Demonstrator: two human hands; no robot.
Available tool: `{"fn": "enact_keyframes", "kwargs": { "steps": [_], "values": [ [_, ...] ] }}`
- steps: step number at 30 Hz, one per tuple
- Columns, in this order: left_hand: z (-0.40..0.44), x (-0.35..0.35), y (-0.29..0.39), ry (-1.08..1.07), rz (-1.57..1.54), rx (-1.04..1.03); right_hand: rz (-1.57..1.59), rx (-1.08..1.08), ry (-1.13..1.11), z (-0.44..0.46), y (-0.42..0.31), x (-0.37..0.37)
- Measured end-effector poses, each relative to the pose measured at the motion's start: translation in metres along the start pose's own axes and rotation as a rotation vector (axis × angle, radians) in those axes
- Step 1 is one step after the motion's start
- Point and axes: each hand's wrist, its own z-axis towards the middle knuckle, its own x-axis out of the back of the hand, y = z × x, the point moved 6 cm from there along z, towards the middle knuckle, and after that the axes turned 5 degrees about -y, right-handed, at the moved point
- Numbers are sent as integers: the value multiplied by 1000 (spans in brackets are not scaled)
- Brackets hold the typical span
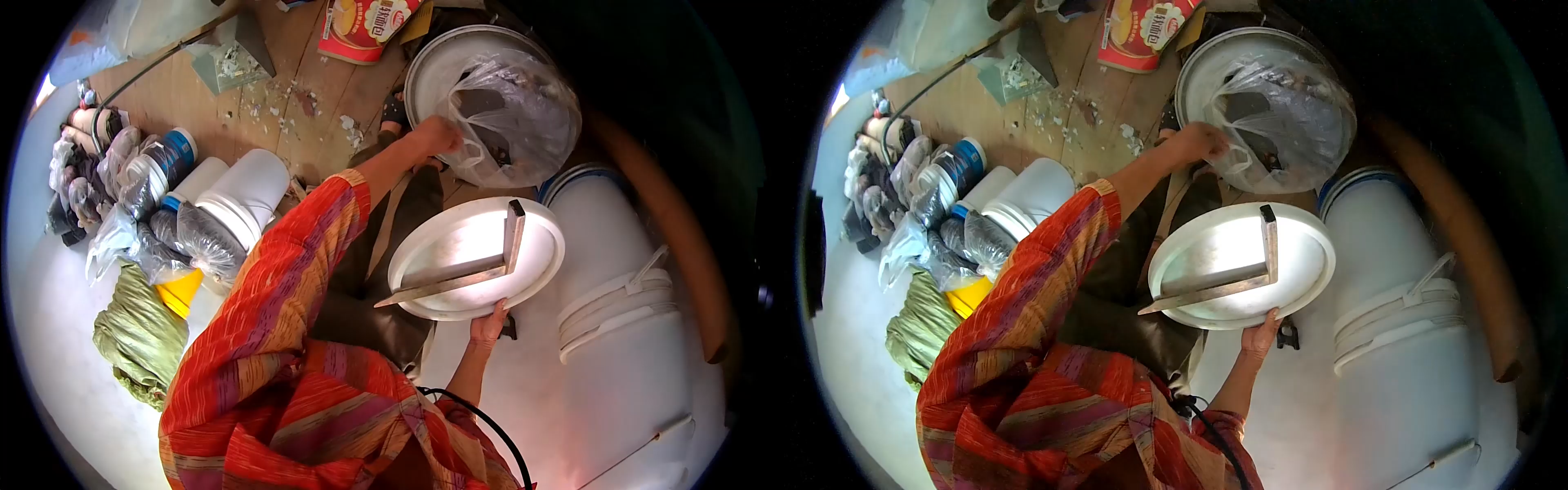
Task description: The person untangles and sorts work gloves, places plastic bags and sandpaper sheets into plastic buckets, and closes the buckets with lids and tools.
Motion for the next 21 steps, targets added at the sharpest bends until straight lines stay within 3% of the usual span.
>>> {"fn": "enact_keyframes", "kwargs": {
  "steps": [2,3,5,9,11,18,20,21],
  "values": [
    [-24,-26,32,-281,121,-734,19,14,-29,-5,2,0],
    [-24,-34,38,-287,126,-731,26,12,-25,-5,4,1],
    [-18,-47,36,-183,-713,-18,45,6,-3,-8,8,6],
    [5,-59,57,-148,-560,-43,60,-32,12,-12,11,14],
    [1,-50,83,28,202,-229,45,-8,-15,-13,13,18],
    [-26,-53,72,163,375,-186,59,-29,-17,-17,11,11],
    [-48,-26,71,369,105,-407,57,-45,10,-18,9,6],
    [-57,-18,67,371,108,-407,59,-47,7,-17,9,6]
  ]
}}
